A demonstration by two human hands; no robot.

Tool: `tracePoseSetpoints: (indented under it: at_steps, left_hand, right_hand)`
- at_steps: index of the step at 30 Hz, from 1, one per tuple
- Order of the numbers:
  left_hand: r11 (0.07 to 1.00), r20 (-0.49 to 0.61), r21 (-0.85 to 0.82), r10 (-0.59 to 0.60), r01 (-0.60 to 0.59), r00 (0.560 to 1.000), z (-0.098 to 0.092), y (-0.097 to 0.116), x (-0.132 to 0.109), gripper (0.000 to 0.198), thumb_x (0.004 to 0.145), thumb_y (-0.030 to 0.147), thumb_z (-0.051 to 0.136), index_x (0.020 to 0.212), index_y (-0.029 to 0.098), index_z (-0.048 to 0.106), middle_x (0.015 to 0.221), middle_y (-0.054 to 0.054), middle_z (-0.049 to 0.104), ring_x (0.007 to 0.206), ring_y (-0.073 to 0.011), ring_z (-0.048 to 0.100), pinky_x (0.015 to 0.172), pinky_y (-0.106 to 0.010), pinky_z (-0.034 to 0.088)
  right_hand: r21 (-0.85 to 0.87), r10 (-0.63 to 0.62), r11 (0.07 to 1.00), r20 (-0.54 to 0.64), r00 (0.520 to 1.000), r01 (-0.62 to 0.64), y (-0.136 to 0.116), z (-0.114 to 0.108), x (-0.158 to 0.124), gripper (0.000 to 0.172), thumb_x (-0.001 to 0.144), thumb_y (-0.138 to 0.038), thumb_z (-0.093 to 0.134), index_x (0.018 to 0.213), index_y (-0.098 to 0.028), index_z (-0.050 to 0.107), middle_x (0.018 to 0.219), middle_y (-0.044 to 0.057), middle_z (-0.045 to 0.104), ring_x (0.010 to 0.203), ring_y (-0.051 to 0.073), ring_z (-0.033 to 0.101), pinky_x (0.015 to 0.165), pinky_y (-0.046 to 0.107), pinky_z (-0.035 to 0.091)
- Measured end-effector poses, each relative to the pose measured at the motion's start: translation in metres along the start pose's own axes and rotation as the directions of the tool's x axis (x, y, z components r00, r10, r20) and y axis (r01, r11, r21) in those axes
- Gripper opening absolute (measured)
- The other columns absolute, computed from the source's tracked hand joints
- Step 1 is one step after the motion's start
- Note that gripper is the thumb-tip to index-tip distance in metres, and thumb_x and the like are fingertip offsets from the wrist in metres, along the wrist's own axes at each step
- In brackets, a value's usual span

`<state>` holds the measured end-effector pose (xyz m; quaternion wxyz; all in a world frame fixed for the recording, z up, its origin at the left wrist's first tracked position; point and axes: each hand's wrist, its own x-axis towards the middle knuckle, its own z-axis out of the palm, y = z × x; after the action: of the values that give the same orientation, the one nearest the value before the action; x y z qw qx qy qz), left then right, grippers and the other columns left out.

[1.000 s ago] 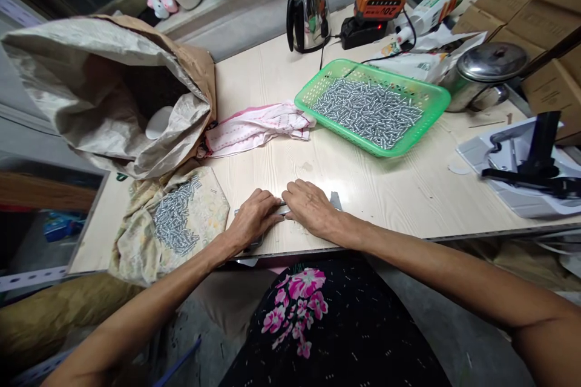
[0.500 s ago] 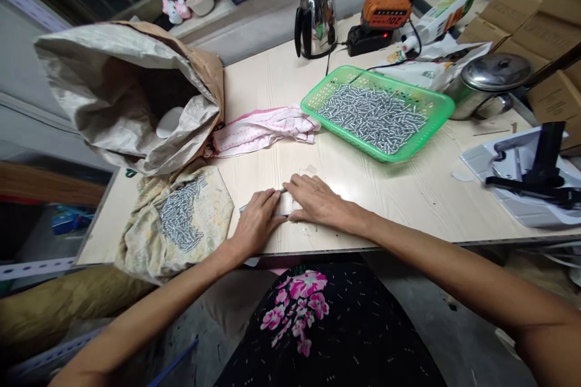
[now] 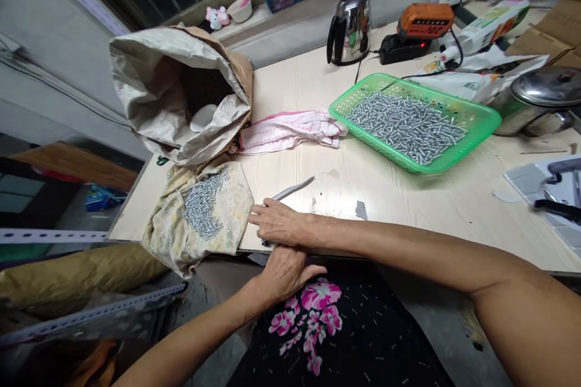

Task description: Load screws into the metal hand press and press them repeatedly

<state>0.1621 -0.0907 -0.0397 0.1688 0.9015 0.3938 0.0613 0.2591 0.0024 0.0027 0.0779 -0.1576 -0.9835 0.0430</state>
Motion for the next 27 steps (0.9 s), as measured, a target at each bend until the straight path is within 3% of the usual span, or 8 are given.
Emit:
tracePoseSetpoints:
  at_steps: [5, 9, 13, 19, 23, 27]
  left_hand:
    - [0.999, 0.033, 0.018, -0.043, 0.042, 0.999, 0.001, 0.004, -0.002, 0.068, 0.086, 0.07, 0.041, 0.107, 0.01, 0.063, 0.101, -0.02, 0.068, 0.099, -0.0346, 0.066, 0.084, -0.046, 0.055]
    - [1.0, -0.006, 0.011, -0.016, 0.016, 1.0, 0.0, 0.008, -0.003, 0.069, 0.084, 0.071, 0.044, 0.113, 0.01, 0.06, 0.108, -0.018, 0.067, 0.102, -0.0325, 0.064, 0.089, -0.045, 0.054]
    - [0.998, 0.023, 0.052, -0.045, 0.044, 0.999, 0.003, 0.009, -0.005, 0.071, 0.083, 0.073, 0.043, 0.108, 0.01, 0.061, 0.103, -0.018, 0.068, 0.096, -0.0335, 0.066, 0.082, -0.047, 0.056]
    - [1.0, -0.015, -0.017, -0.021, 0.021, 1.0, -0.001, 0.009, -0.004, 0.072, 0.084, 0.07, 0.046, 0.123, 0.009, 0.053, 0.116, -0.02, 0.063, 0.111, -0.0346, 0.06, 0.092, -0.047, 0.052]
    - [0.997, -0.015, -0.078, -0.001, 0.0, 1.0, -0.01, 0.005, 0.0, 0.076, 0.085, 0.068, 0.047, 0.137, 0.011, 0.041, 0.128, -0.02, 0.058, 0.118, -0.0332, 0.057, 0.097, -0.047, 0.049]
    - [0.992, -0.039, -0.082, 0.088, -0.091, 0.995, -0.018, -0.004, 0.006, 0.078, 0.091, 0.059, 0.047, 0.146, 0.009, 0.025, 0.147, -0.023, 0.04, 0.14, -0.0336, 0.034, 0.111, -0.049, 0.038]
  right_hand:
    - [0.012, -0.12, 0.993, -0.045, 0.992, 0.121, 0.009, 0.013, 0.003, 0.009, 0.087, -0.016, 0.06, 0.078, -0.018, 0.061, 0.088, 0.003, 0.058, 0.088, 0.019, 0.045, 0.075, 0.034, 0.031]
    - [0.114, -0.087, 0.988, -0.129, 0.988, 0.102, 0.01, 0.016, -0.005, 0.01, 0.091, -0.02, 0.057, 0.082, -0.018, 0.056, 0.087, 0.001, 0.057, 0.084, 0.017, 0.045, 0.073, 0.032, 0.032]
    - [0.016, -0.192, 0.981, -0.109, 0.975, 0.194, 0.006, 0.017, -0.006, 0.01, 0.091, -0.016, 0.054, 0.082, -0.018, 0.057, 0.083, 0.002, 0.058, 0.082, 0.018, 0.046, 0.078, 0.034, 0.032]
    - [0.055, -0.289, 0.954, -0.098, 0.952, 0.295, 0.011, 0.014, -0.004, 0.01, 0.09, -0.013, 0.055, 0.083, -0.02, 0.058, 0.086, 0.001, 0.06, 0.086, 0.018, 0.048, 0.083, 0.034, 0.034]
    - [0.259, -0.212, 0.938, -0.099, 0.972, 0.231, 0.027, 0.008, 0.0, 0.008, 0.094, -0.021, 0.053, 0.09, -0.019, 0.06, 0.089, 0.002, 0.06, 0.082, 0.016, 0.049, 0.072, 0.029, 0.037]
    - [0.412, 0.032, 0.911, -0.135, 0.99, 0.027, 0.051, 0.002, -0.003, 0.016, 0.097, -0.021, 0.046, 0.097, -0.017, 0.062, 0.095, 0.005, 0.06, 0.086, 0.014, 0.051, 0.076, 0.027, 0.039]
